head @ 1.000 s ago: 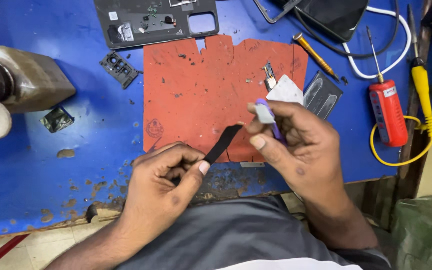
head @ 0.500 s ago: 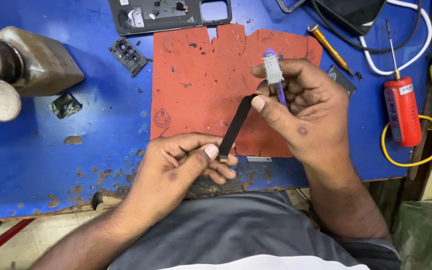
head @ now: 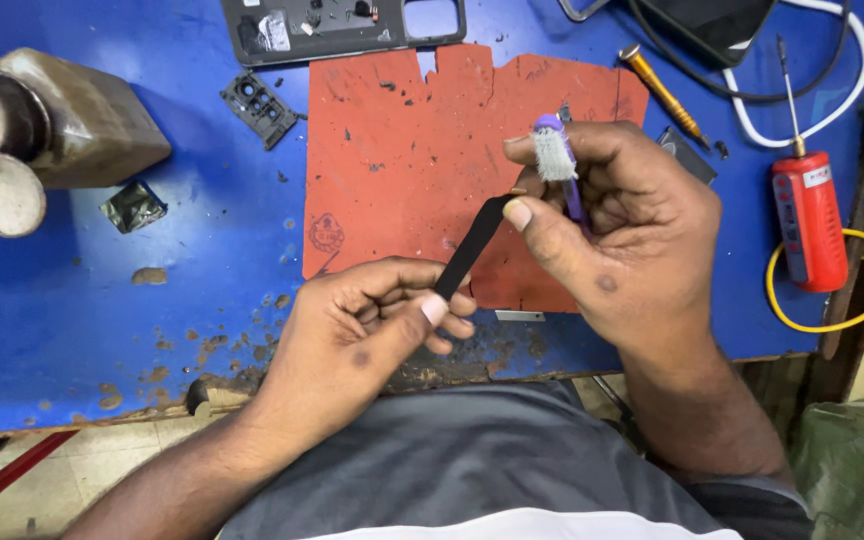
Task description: The person disassembles a smartphone at a repair workbench, prying open the back cover and removing internal components by hand. They then brush debris from a small component with a toothbrush and file or scrape the edge of a phone battery with a metal file.
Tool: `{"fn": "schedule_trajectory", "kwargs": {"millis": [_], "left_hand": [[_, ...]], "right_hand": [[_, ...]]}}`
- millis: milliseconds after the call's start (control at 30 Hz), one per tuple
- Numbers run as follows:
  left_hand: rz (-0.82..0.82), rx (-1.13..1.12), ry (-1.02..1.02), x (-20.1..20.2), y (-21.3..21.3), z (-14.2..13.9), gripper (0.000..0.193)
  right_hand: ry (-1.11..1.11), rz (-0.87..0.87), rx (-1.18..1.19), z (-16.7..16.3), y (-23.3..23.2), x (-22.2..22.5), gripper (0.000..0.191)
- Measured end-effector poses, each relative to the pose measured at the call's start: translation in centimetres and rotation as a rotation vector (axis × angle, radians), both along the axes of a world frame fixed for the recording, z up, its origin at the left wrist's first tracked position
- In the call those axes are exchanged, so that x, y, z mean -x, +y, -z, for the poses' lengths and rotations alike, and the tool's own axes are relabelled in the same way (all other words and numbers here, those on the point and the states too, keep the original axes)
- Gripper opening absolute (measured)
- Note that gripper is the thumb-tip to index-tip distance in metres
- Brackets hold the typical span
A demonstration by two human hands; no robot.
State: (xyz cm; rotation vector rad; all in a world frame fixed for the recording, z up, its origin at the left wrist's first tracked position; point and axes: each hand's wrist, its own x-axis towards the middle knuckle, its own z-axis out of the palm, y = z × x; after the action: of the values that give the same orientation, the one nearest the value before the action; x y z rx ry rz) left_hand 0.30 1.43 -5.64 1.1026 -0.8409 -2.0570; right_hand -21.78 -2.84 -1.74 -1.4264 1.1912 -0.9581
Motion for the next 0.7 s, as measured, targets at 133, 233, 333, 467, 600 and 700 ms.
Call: {"fn": "schedule_trajectory", "kwargs": {"millis": [133,233,333,467,600,700], "left_hand": [[-0.067,0.232,-0.129,0.0,-0.7,-1.4,0.031],[-0.121,0.472,-0.288,0.0,-1.5,-2.1,0.034],[-0.132,0.505,-0.317,0.4,-2.1,-2.3,0.028],[-0.189,0.427,-0.343,0.9,-2.3,-1.9,0.016],[-0.247,0.237,-0.233,0.8,-2.3,-1.6,0.008],[-0.266,0.178,-0.091,0.5,-2.4,-1.7,0.006]], "right_hand": [[0.004,-0.023,-0.098,-0.7,0.4,-0.7,0.033],[0.034,-0.091,-0.095,-1.1,0.3,-1.3,0.036],[0.045,-0.109,-0.145,-1.2,-0.1,-1.8,0.037],[0.057,-0.062,-0.079,-1.9,-0.4,-1.7,0.044],[0.435,0.007,0.230,-3.1,0.0,-0.9,0.038],[0.627,0.011,0.354,-3.2,0.5,-0.7,0.030]]}}
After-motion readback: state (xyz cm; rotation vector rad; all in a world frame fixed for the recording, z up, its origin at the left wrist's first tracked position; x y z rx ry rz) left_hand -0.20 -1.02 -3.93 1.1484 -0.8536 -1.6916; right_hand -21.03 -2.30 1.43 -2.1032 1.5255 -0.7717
